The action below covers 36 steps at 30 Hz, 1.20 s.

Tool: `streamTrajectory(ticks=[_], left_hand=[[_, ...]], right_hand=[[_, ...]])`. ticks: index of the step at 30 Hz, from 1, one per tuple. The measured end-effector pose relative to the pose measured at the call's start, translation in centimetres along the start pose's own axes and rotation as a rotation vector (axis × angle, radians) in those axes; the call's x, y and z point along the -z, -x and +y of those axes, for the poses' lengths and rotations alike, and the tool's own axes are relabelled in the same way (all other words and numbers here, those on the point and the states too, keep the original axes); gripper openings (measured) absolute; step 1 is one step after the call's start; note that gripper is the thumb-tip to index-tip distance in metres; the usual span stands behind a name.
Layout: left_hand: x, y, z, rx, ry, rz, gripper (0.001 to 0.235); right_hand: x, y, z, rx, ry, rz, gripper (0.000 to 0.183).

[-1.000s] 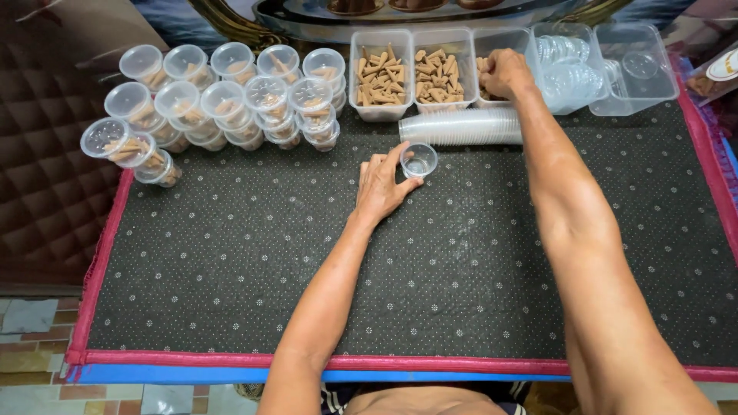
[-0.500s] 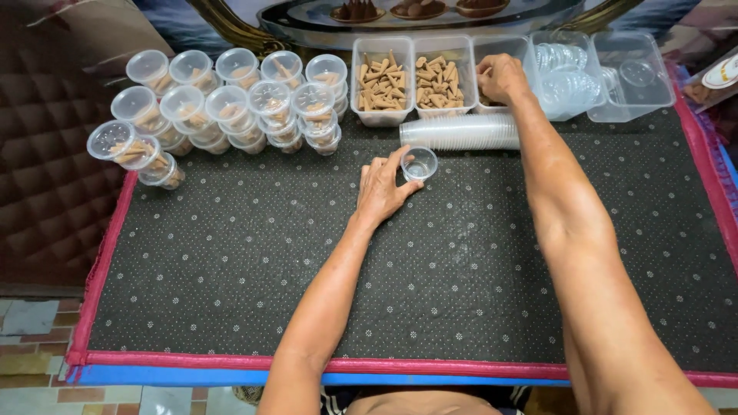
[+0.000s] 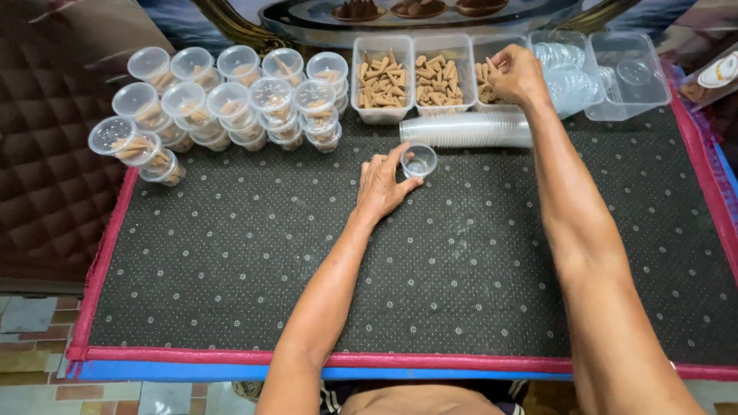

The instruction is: The person is manually packing incense cones into small clear plastic cups and then stacking the filled cups on a workspace.

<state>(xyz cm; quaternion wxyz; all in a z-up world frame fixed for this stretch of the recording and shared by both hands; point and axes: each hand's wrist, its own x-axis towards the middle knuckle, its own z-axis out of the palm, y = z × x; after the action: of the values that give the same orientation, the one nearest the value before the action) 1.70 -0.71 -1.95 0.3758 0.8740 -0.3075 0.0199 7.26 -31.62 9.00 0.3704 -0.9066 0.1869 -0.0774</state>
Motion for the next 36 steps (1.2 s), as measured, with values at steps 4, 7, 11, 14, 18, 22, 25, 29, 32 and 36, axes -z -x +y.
streamTrajectory(ticks=[4, 7, 11, 14, 18, 22, 25, 29, 32, 36], left_hand=[[0.1, -0.1, 0.0, 0.000, -0.001, -0.004, 0.085], [0.0, 0.1, 0.0, 0.004, -0.019, 0.000, 0.083], [0.8, 0.2, 0.6, 0.065, 0.106, -0.008, 0.079], [0.3, 0.3, 0.0, 0.077, 0.098, 0.002, 0.078], [0.4, 0.2, -0.3, 0.065, 0.125, -0.004, 0.078], [0.6, 0.2, -1.4, 0.047, 0.128, -0.065, 0.078], [0.8, 0.4, -1.5, 0.024, 0.103, -0.032, 0.079], [2.5, 1.2, 0.4, 0.026, 0.244, -0.024, 0.089], [2.0, 1.1, 0.6, 0.026, 0.215, 0.007, 0.093], [1.9, 1.1, 1.1, 0.048, 0.181, 0.050, 0.085]], right_hand=[[0.6, 7.3, -2.7, 0.156, -0.102, 0.040, 0.031], [-1.3, 11.9, -3.8, 0.248, -0.082, -0.130, 0.019], [-5.2, 13.9, -2.9, 0.559, -0.060, -0.162, 0.021], [-6.6, 14.2, -2.8, 0.566, -0.044, -0.173, 0.019], [-7.5, 14.1, -0.4, 0.562, -0.032, -0.003, 0.013], [-8.9, 15.9, 0.8, 0.563, -0.180, -0.022, 0.025], [-9.4, 17.4, 0.4, 0.455, -0.389, -0.125, 0.036], [-10.5, 17.8, 1.4, 0.446, -0.439, -0.074, 0.041], [-10.7, 17.6, 1.5, 0.439, -0.437, -0.061, 0.042], [-11.1, 17.3, 1.8, 0.430, -0.447, -0.050, 0.041]])
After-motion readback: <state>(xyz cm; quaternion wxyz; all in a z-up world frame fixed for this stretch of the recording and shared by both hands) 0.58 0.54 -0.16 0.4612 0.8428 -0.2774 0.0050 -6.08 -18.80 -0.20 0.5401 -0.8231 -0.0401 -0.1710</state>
